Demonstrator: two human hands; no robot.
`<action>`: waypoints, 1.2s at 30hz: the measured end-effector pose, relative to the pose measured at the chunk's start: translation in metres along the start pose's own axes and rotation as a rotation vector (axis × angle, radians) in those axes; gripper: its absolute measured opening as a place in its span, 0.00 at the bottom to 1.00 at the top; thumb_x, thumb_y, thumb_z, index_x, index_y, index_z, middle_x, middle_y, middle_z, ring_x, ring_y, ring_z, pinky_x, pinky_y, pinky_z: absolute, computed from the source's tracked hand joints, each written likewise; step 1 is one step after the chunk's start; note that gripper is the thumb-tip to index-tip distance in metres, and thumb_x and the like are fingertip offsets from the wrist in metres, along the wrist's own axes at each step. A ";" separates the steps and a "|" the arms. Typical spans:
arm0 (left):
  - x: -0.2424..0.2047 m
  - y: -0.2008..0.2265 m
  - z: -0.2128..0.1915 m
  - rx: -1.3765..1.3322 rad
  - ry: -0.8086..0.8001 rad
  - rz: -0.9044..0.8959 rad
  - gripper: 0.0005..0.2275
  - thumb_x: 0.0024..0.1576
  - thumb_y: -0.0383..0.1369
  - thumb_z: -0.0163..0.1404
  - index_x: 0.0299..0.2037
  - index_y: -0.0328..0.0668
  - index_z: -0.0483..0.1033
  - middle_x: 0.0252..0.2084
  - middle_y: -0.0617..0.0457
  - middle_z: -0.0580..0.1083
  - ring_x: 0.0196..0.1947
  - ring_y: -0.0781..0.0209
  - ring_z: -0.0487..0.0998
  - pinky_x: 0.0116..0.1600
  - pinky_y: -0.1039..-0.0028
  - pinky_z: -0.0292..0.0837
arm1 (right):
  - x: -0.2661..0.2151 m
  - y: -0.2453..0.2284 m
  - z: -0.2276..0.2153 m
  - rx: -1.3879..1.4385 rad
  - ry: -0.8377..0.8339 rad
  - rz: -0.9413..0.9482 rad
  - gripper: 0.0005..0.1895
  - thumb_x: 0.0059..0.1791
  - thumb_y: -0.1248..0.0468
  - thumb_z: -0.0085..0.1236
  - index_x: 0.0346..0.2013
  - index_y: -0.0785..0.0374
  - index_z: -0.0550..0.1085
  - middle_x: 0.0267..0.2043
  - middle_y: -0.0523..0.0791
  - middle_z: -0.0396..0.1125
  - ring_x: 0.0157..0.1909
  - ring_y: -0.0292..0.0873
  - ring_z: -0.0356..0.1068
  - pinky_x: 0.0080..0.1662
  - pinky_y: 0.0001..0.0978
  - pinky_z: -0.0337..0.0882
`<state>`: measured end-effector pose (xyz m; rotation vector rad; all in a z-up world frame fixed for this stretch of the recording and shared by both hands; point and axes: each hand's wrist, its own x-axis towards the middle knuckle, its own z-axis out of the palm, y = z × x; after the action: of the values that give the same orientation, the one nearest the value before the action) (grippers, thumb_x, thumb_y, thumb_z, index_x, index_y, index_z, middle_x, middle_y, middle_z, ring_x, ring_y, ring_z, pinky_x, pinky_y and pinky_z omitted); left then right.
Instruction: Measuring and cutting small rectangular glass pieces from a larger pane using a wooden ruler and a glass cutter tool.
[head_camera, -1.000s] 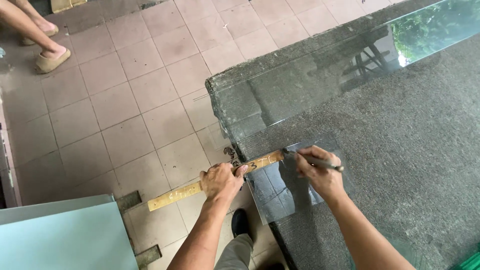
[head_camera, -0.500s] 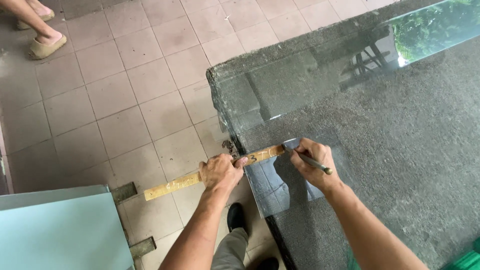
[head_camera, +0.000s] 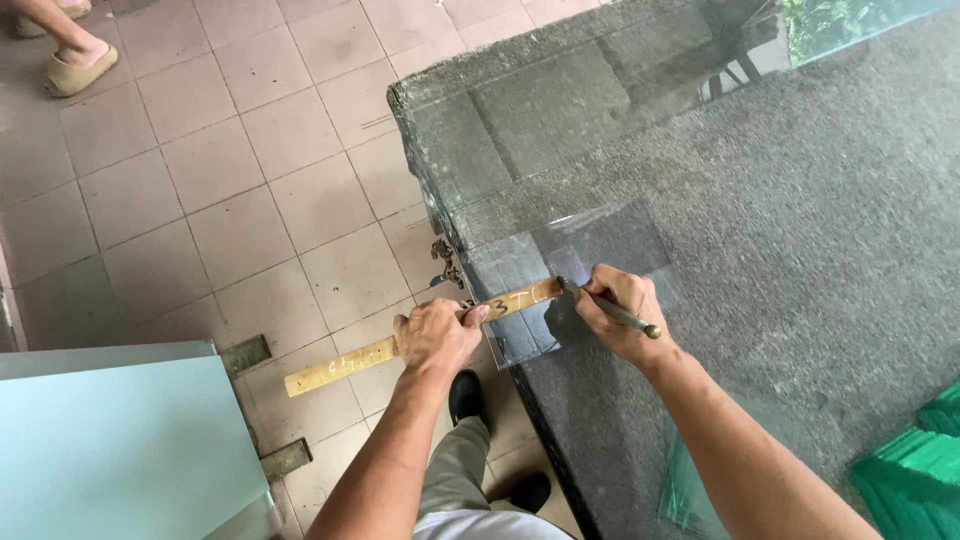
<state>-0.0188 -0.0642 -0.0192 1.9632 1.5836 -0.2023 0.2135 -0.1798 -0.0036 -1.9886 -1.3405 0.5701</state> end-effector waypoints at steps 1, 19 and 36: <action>-0.007 0.001 0.002 0.008 0.010 0.002 0.18 0.55 0.55 0.55 0.35 0.50 0.84 0.37 0.48 0.81 0.44 0.50 0.80 0.56 0.56 0.62 | -0.007 0.002 -0.001 -0.005 0.009 -0.015 0.10 0.45 0.64 0.61 0.25 0.66 0.71 0.18 0.49 0.65 0.20 0.46 0.65 0.28 0.39 0.66; -0.074 -0.017 0.039 -0.372 0.014 -0.059 0.30 0.42 0.65 0.57 0.40 0.47 0.75 0.22 0.56 0.74 0.17 0.65 0.70 0.23 0.67 0.69 | -0.092 0.035 -0.022 0.190 0.049 -0.002 0.05 0.49 0.69 0.54 0.38 0.64 0.75 0.38 0.50 0.76 0.40 0.42 0.76 0.44 0.34 0.78; 0.007 -0.142 0.074 -1.066 -0.219 -0.315 0.10 0.56 0.33 0.60 0.39 0.33 0.79 0.28 0.46 0.78 0.21 0.64 0.71 0.27 0.70 0.66 | -0.055 0.016 0.022 -0.741 -0.395 -0.056 0.42 0.39 0.66 0.58 0.68 0.69 0.57 0.75 0.58 0.47 0.73 0.59 0.47 0.68 0.47 0.51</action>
<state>-0.1306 -0.0830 -0.1324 0.8428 1.3959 0.2591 0.1878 -0.2280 -0.0307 -2.4836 -2.0661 0.4957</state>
